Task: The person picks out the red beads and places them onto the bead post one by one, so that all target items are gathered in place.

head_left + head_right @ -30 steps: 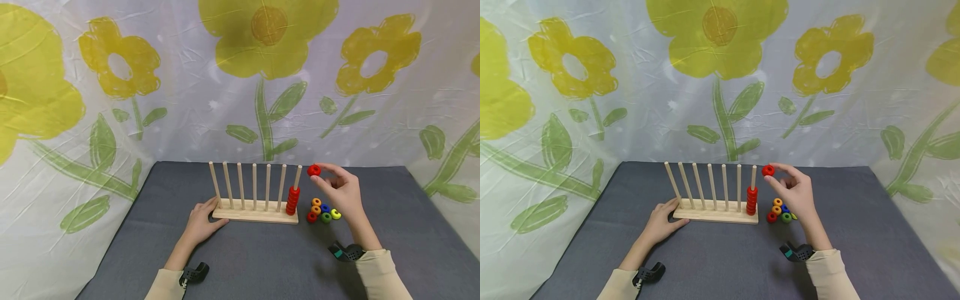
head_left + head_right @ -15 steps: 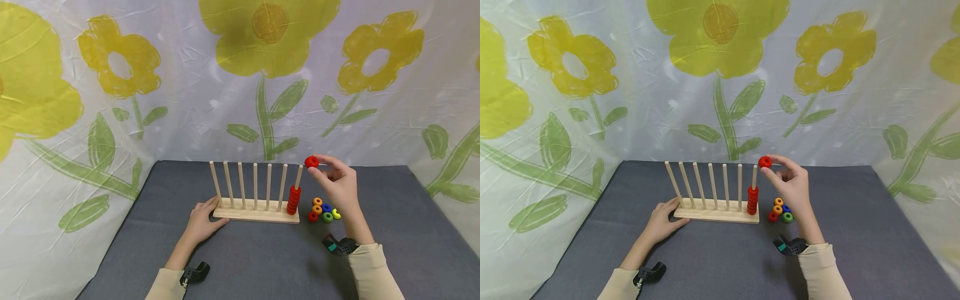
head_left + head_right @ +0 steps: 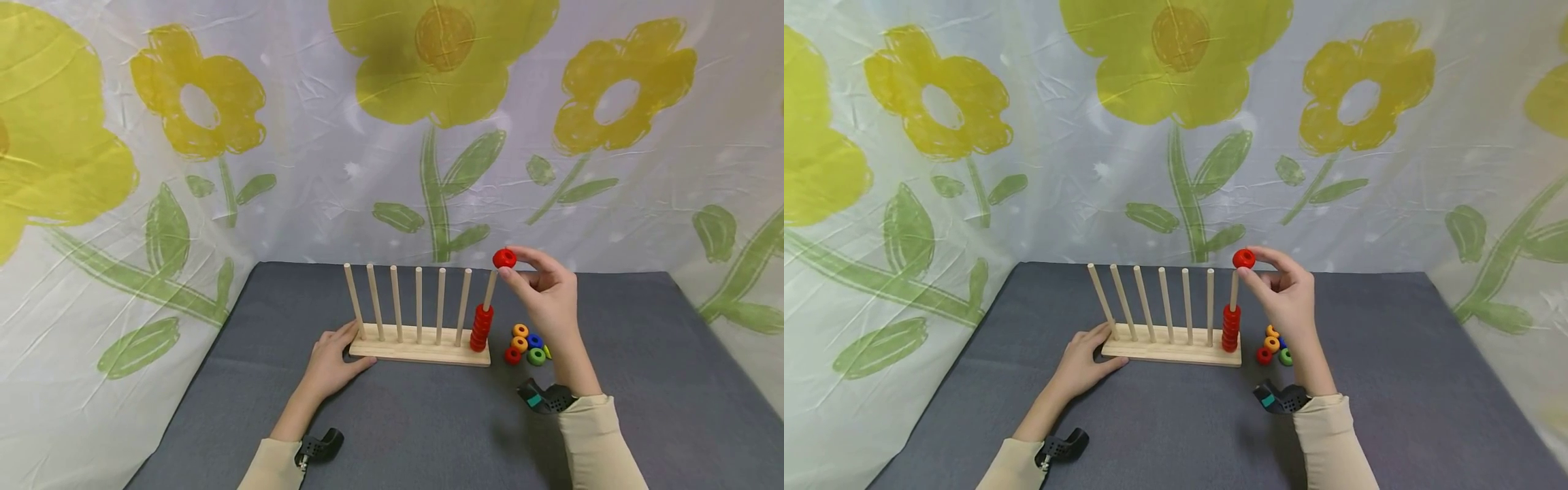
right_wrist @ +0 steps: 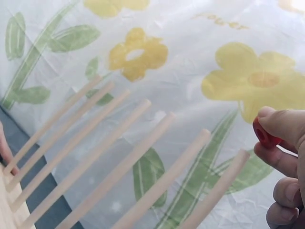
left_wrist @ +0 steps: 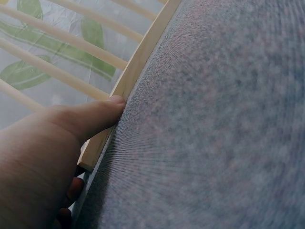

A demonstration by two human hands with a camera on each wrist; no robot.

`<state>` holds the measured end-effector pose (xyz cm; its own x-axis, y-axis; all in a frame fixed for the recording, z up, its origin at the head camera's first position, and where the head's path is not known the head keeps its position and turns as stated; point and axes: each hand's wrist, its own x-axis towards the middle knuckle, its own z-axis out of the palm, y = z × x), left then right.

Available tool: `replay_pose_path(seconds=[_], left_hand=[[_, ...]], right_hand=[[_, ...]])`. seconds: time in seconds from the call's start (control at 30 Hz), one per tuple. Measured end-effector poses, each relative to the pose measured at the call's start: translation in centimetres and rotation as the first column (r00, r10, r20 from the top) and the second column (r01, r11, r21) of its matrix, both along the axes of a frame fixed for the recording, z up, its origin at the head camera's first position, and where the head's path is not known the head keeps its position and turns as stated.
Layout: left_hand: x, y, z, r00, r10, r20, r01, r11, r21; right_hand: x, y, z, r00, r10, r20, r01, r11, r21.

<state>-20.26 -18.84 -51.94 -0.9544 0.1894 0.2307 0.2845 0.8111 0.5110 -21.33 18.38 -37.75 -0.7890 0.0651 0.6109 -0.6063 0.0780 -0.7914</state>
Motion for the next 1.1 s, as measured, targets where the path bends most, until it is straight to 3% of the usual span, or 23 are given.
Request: replay_pose_path(seconds=[0.43, 0.77, 1.1], left_hand=[[0.0, -0.1, 0.1, 1.000, 0.000, 0.016, 0.000, 1.000, 0.001], [0.0, 0.0, 0.2, 1.000, -0.001, 0.012, 0.001, 1.000, 0.008], [-0.1, 0.0, 0.1, 1.000, -0.003, 0.013, 0.003, 1.000, 0.003]], right_hand=[[-0.1, -0.2, -0.5, 1.000, -0.014, 0.006, 0.014, 0.998, 0.059], [1.6, -1.9, 1.7, 0.999, -0.035, -0.010, 0.036, 0.988, 0.153], [1.9, -2.1, 1.9, 0.999, -0.031, -0.008, 0.032, 0.987, 0.159]])
